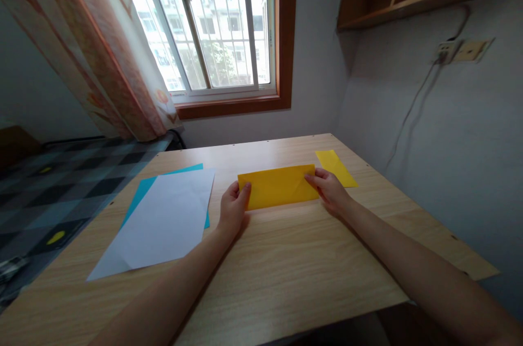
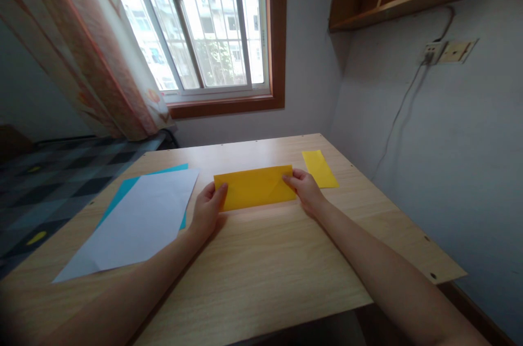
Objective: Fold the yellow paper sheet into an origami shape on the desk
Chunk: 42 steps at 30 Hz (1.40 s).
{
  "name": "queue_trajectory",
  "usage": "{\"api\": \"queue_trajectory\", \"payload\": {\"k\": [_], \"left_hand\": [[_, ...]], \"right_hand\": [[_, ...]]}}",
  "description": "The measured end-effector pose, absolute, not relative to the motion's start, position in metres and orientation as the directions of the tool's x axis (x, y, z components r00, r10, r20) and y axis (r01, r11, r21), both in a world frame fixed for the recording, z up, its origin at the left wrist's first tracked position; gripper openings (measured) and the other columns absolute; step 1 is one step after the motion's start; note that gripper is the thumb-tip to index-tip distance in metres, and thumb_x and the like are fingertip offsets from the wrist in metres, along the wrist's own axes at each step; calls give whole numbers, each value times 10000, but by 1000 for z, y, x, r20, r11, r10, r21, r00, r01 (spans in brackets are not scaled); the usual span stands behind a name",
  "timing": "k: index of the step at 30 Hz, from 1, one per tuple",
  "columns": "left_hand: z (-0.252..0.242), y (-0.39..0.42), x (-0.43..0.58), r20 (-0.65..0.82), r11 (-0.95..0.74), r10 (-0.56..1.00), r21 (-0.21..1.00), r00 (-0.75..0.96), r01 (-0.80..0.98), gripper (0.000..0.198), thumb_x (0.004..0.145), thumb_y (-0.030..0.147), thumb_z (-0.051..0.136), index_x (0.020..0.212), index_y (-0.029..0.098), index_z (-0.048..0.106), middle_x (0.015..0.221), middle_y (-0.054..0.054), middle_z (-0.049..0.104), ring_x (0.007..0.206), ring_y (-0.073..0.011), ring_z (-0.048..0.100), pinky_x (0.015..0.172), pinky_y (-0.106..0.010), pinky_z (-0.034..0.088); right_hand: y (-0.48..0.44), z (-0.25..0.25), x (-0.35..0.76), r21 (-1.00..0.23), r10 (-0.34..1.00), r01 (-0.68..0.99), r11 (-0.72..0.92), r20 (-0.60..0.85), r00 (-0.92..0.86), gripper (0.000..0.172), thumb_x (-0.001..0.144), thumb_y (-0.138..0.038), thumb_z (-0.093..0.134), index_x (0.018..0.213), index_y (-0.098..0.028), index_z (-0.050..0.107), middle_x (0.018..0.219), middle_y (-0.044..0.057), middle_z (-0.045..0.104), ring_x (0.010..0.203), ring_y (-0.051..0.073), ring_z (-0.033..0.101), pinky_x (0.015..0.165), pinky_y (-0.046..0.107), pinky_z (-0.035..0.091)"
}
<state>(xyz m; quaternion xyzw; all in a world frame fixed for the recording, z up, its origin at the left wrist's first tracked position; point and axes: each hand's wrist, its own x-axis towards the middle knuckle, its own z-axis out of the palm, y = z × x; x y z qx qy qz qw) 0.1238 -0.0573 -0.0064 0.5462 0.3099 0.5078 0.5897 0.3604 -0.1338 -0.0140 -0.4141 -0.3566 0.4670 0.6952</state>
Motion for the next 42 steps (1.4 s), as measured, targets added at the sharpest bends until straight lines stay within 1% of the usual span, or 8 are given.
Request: {"api": "queue_trajectory", "payload": {"k": [5, 9, 18, 25, 33, 42], "left_hand": [[-6, -58, 124, 192, -114, 936, 959, 296, -260, 362, 694, 465, 744, 864, 166, 632, 803, -23, 680, 716, -180, 627, 673, -288, 506], [-5, -59, 123, 195, -120, 938, 959, 288, -258, 366, 695, 474, 739, 861, 165, 636, 794, -23, 679, 714, -180, 626, 671, -284, 505], [-7, -57, 123, 193, -125, 940, 962, 280, -244, 386, 674, 495, 744, 848, 167, 636, 787, -28, 672, 716, -187, 614, 664, -291, 505], [-8, -57, 124, 196, -114, 936, 954, 291, -278, 367, 682, 469, 751, 855, 166, 637, 783, -15, 669, 699, -171, 612, 644, -271, 488], [-5, -59, 125, 176, -98, 940, 960, 293, -263, 407, 664, 503, 752, 860, 166, 634, 803, -26, 681, 733, -192, 626, 639, -275, 488], [-8, -57, 125, 197, -111, 937, 951, 288, -288, 354, 696, 458, 742, 861, 164, 635, 799, -21, 671, 724, -172, 611, 661, -270, 486]], "right_hand": [[-134, -14, 360, -903, 944, -364, 230, 116, 310, 336, 614, -339, 830, 906, -217, 716, 980, 52, 748, 942, 269, 686, 836, 378, 546], [-134, -14, 360, -911, 945, -355, 212, 99, 312, 349, 614, -353, 822, 917, -218, 714, 993, 55, 747, 965, 279, 679, 830, 379, 551], [-134, -13, 360, -913, 943, -349, 209, 94, 318, 358, 601, -355, 831, 916, -226, 720, 968, 44, 752, 953, 279, 681, 827, 382, 553], [-133, -16, 361, -907, 939, -357, 224, 104, 328, 339, 607, -338, 831, 903, -216, 720, 959, 49, 752, 940, 271, 684, 826, 376, 549], [-132, -18, 362, -913, 938, -342, 222, 105, 330, 350, 604, -352, 829, 909, -222, 718, 956, 47, 752, 954, 276, 680, 819, 379, 553], [-132, -18, 362, -909, 944, -351, 224, 112, 312, 314, 627, -344, 818, 897, -219, 718, 966, 54, 747, 934, 273, 685, 821, 376, 544]]}}
